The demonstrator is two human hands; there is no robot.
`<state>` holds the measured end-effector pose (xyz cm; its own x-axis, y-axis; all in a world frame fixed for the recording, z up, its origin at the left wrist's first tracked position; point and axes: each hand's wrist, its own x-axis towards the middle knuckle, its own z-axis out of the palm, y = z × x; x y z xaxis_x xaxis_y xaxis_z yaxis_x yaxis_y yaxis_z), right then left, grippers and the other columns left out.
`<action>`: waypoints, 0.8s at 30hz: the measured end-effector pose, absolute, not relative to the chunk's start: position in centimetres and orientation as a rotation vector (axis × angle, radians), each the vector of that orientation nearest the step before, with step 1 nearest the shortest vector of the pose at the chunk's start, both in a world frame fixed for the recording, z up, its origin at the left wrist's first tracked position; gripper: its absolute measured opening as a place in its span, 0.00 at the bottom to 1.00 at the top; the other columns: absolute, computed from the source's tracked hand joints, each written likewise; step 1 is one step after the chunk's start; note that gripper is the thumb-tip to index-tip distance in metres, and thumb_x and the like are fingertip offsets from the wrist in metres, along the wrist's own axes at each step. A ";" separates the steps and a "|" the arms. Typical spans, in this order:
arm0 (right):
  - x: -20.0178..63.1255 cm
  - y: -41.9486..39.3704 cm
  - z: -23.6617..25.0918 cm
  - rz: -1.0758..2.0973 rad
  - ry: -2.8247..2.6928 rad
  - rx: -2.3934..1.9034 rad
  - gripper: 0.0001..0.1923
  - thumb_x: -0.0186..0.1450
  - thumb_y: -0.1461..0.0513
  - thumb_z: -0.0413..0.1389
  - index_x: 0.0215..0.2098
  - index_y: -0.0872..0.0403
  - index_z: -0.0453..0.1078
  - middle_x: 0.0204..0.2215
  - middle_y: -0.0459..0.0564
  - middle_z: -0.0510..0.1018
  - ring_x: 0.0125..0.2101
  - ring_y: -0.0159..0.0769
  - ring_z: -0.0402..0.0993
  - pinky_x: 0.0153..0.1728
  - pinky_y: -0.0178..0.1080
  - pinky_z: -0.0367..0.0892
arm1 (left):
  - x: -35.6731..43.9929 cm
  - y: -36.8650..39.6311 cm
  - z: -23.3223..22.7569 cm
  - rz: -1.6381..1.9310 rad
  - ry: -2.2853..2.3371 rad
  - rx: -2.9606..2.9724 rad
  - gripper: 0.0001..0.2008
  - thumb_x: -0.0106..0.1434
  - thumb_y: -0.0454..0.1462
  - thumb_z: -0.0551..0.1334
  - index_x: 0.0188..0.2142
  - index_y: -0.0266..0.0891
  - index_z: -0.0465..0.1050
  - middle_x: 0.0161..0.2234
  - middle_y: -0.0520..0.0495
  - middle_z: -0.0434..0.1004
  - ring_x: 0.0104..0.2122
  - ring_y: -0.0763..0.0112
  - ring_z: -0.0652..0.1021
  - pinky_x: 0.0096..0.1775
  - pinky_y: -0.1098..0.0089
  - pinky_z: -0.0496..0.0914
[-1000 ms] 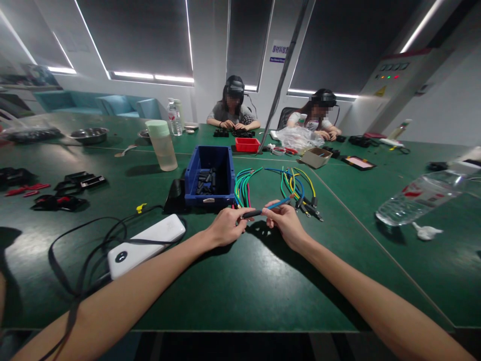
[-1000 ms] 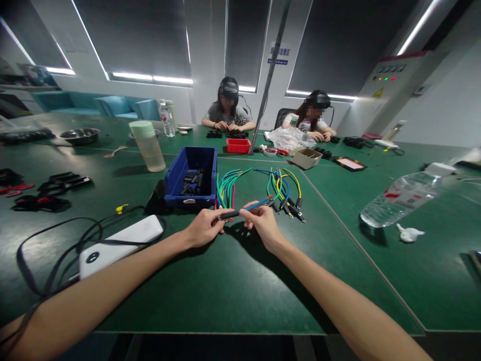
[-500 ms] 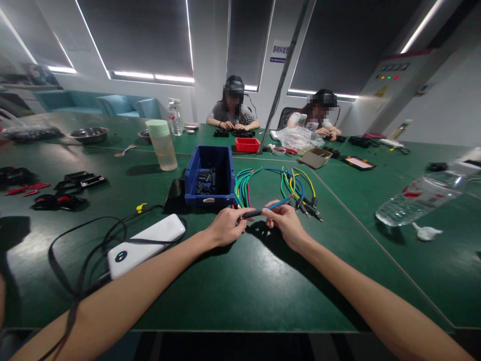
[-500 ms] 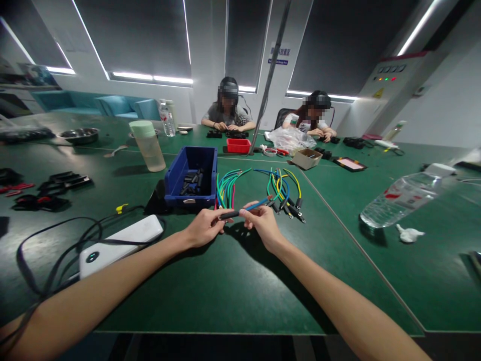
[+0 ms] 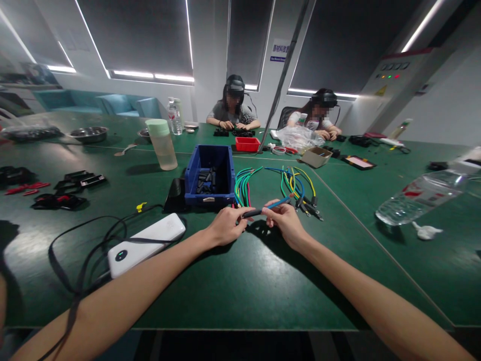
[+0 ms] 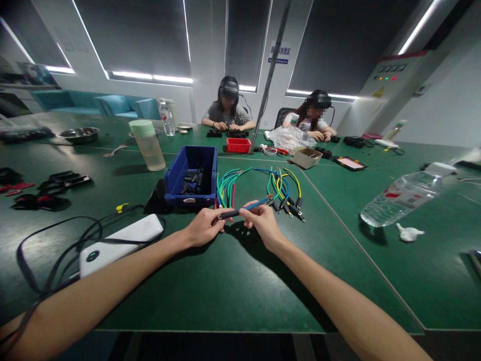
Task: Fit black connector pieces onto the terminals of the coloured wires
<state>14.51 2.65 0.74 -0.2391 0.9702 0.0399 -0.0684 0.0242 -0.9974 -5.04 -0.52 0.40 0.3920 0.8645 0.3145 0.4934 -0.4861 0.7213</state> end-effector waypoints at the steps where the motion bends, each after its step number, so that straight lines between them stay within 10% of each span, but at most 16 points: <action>1: 14.5 2.6 0.7 1.392 -1.352 -1.006 0.17 0.50 0.54 0.66 0.33 0.56 0.70 0.15 0.42 0.70 0.15 0.27 0.63 0.18 0.31 0.56 | -5.0 -0.5 0.4 0.933 1.161 2.132 0.21 0.60 0.31 0.53 0.53 0.40 0.68 0.38 0.47 0.79 0.29 0.73 0.77 0.34 0.74 0.70; 24: 14.5 2.7 0.5 1.423 -1.342 -1.008 0.17 0.50 0.54 0.66 0.32 0.55 0.69 0.17 0.42 0.70 0.16 0.26 0.64 0.17 0.30 0.56 | -5.0 -0.5 0.4 0.918 1.190 2.168 0.20 0.60 0.31 0.54 0.51 0.40 0.69 0.35 0.48 0.79 0.28 0.73 0.77 0.33 0.74 0.69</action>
<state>14.52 2.71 0.54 -0.2557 0.9665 0.0219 -0.0785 0.0019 -0.9969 -5.03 -0.54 0.38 0.3909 0.8635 0.3187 0.5274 -0.4939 0.6913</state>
